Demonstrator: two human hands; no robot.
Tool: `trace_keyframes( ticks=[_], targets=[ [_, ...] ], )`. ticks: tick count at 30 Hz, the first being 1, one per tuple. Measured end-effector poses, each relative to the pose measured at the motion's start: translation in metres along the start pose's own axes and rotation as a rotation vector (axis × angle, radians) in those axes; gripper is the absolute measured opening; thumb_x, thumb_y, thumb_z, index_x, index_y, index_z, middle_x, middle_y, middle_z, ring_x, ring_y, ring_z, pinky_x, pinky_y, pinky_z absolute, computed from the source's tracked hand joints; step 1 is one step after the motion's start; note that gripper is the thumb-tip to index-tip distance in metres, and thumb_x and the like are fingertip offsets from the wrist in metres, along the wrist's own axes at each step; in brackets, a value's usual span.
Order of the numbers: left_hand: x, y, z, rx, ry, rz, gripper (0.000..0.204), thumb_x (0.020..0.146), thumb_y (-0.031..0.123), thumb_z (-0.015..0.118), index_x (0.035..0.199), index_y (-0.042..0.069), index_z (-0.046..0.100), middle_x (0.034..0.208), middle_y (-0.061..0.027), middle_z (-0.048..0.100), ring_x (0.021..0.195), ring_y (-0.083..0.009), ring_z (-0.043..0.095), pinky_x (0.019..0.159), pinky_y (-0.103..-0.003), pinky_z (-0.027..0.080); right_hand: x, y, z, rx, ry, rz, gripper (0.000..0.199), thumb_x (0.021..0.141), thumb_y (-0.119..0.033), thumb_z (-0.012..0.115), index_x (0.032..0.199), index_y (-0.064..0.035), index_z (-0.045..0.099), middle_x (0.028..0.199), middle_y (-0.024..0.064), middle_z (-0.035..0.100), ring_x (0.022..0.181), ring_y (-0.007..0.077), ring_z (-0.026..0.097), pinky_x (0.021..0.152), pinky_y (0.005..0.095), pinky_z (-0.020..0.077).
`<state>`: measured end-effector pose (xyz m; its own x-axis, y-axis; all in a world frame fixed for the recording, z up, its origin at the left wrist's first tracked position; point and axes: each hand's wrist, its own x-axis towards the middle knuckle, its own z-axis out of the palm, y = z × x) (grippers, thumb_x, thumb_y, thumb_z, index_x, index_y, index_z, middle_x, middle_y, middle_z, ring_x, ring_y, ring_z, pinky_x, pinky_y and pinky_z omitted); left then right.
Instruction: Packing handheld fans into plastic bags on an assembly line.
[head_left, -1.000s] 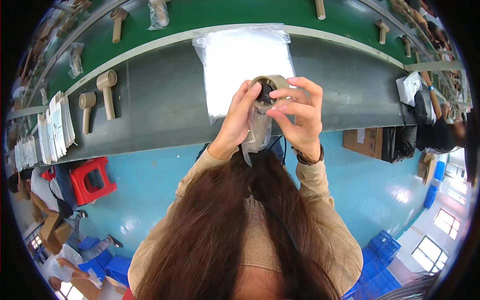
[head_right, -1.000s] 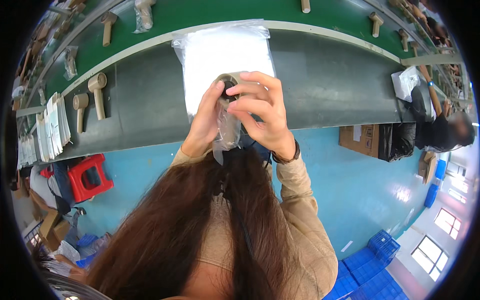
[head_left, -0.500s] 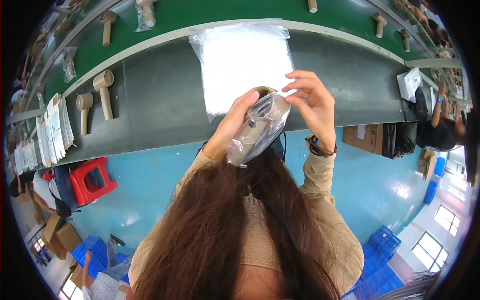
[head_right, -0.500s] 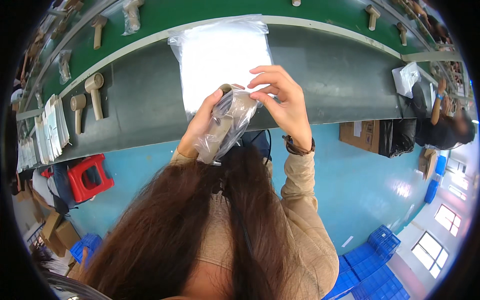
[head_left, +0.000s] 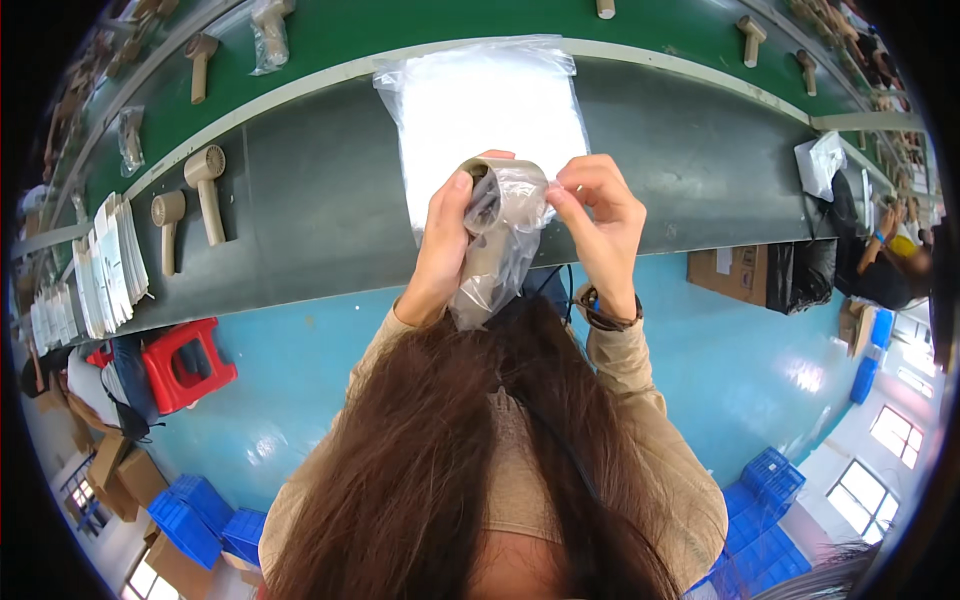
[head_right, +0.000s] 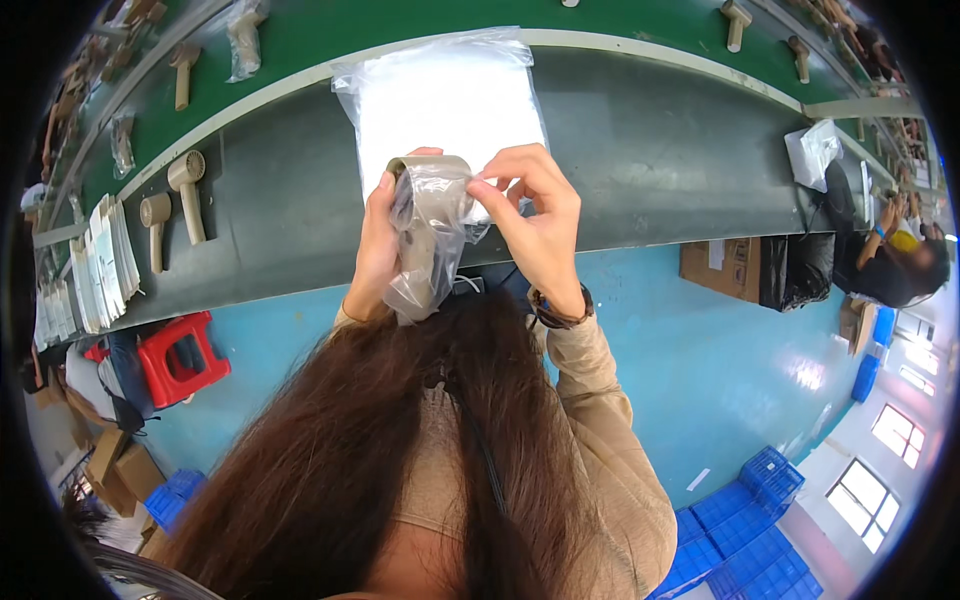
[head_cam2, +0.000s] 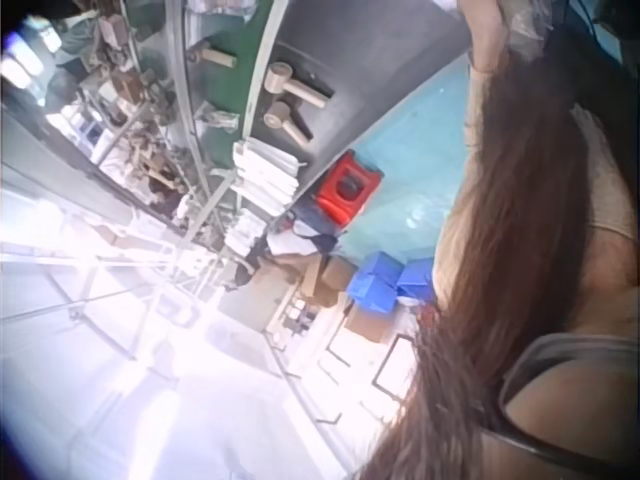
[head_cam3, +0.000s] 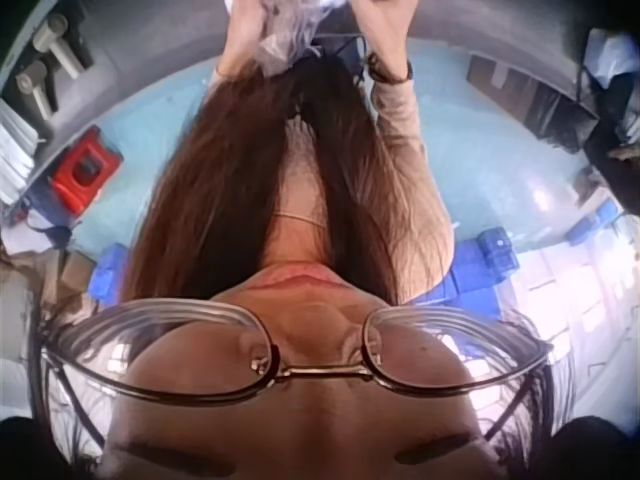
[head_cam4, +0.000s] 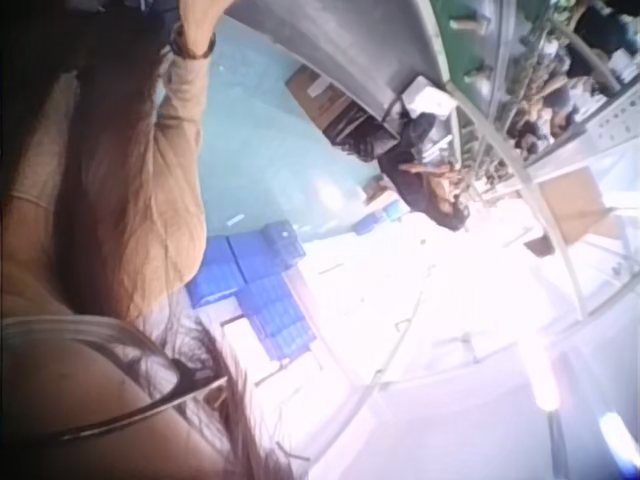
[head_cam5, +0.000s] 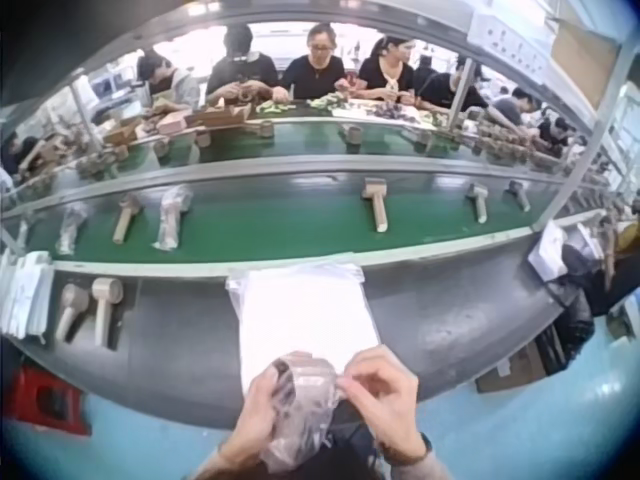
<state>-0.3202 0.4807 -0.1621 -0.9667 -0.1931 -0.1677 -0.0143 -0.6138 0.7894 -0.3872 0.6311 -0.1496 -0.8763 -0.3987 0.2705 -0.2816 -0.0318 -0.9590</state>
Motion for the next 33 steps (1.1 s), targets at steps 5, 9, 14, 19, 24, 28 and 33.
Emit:
trace_keyframes(
  ticks=[5, 9, 14, 19, 24, 28, 33],
  targets=[
    [-0.002, 0.003, -0.001, 0.086, -0.009, -0.067, 0.047, 0.102, 0.033, 0.025, 0.123, -0.001, 0.050, 0.109, -0.0108, 0.061, 0.097, -0.0157, 0.058, 0.087, -0.029, 0.046, -0.010, -0.006, -0.002, 0.327, -0.033, 0.146, 0.005, 0.092, -0.005, 0.054, 0.092, -0.0001, 0.053, 0.091, 0.0050, 0.055, 0.066, 0.0057, 0.043, 0.056, 0.0176, 0.0343],
    [-0.006, 0.002, 0.005, -0.031, -0.048, -0.177, 0.046, 0.103, 0.028, 0.024, 0.122, -0.003, 0.051, 0.107, -0.0106, 0.062, 0.096, -0.0137, 0.059, 0.089, -0.028, 0.045, -0.018, -0.016, -0.016, 0.404, -0.100, 0.308, 0.009, 0.096, -0.011, 0.050, 0.094, -0.0019, 0.049, 0.087, 0.0043, 0.056, 0.057, 0.0030, 0.035, 0.053, 0.0177, 0.0302],
    [-0.009, 0.003, 0.009, -0.032, -0.086, -0.199, 0.049, 0.103, 0.032, 0.022, 0.122, -0.001, 0.052, 0.108, -0.0103, 0.062, 0.097, -0.0151, 0.059, 0.089, -0.029, 0.046, -0.026, -0.027, -0.022, 0.258, -0.116, 0.267, 0.008, 0.097, -0.008, 0.045, 0.091, -0.0025, 0.047, 0.082, 0.0045, 0.056, 0.057, 0.0046, 0.036, 0.053, 0.0179, 0.0311],
    [-0.015, 0.004, 0.013, -0.058, -0.060, -0.255, 0.052, 0.103, 0.035, 0.020, 0.122, 0.000, 0.052, 0.110, -0.0098, 0.061, 0.099, -0.0156, 0.059, 0.089, -0.030, 0.047, -0.032, -0.012, -0.018, 0.385, -0.174, 0.144, 0.012, 0.092, -0.010, 0.054, 0.095, -0.0037, 0.045, 0.082, 0.0041, 0.053, 0.063, 0.0069, 0.040, 0.055, 0.0191, 0.0343],
    [-0.025, 0.002, 0.009, -0.166, -0.253, -0.291, 0.051, 0.102, 0.037, 0.024, 0.122, 0.000, 0.051, 0.118, -0.0105, 0.057, 0.105, -0.0175, 0.057, 0.093, -0.032, 0.044, -0.020, -0.001, -0.033, 0.446, -0.296, 0.163, 0.027, 0.085, -0.010, 0.065, 0.094, -0.0082, 0.039, 0.082, 0.0048, 0.051, 0.070, 0.0086, 0.043, 0.062, 0.0215, 0.0375],
    [-0.030, -0.009, 0.009, -0.164, -0.288, -0.232, 0.050, 0.102, 0.038, 0.029, 0.125, -0.002, 0.049, 0.129, -0.0109, 0.048, 0.116, -0.0185, 0.048, 0.099, -0.033, 0.039, -0.008, 0.006, -0.029, 0.622, -0.301, 0.237, 0.031, 0.084, -0.008, 0.066, 0.091, -0.0116, 0.036, 0.083, 0.0052, 0.049, 0.076, 0.0092, 0.044, 0.069, 0.0225, 0.0374],
    [-0.029, -0.005, 0.013, -0.066, -0.176, -0.108, 0.050, 0.102, 0.039, 0.032, 0.129, -0.001, 0.045, 0.127, -0.0100, 0.050, 0.115, -0.0172, 0.048, 0.098, -0.032, 0.039, 0.017, 0.002, -0.005, 0.523, -0.143, 0.183, 0.020, 0.087, -0.002, 0.058, 0.091, -0.0098, 0.039, 0.085, 0.0032, 0.047, 0.080, 0.0091, 0.044, 0.074, 0.0211, 0.0360]
  ],
)
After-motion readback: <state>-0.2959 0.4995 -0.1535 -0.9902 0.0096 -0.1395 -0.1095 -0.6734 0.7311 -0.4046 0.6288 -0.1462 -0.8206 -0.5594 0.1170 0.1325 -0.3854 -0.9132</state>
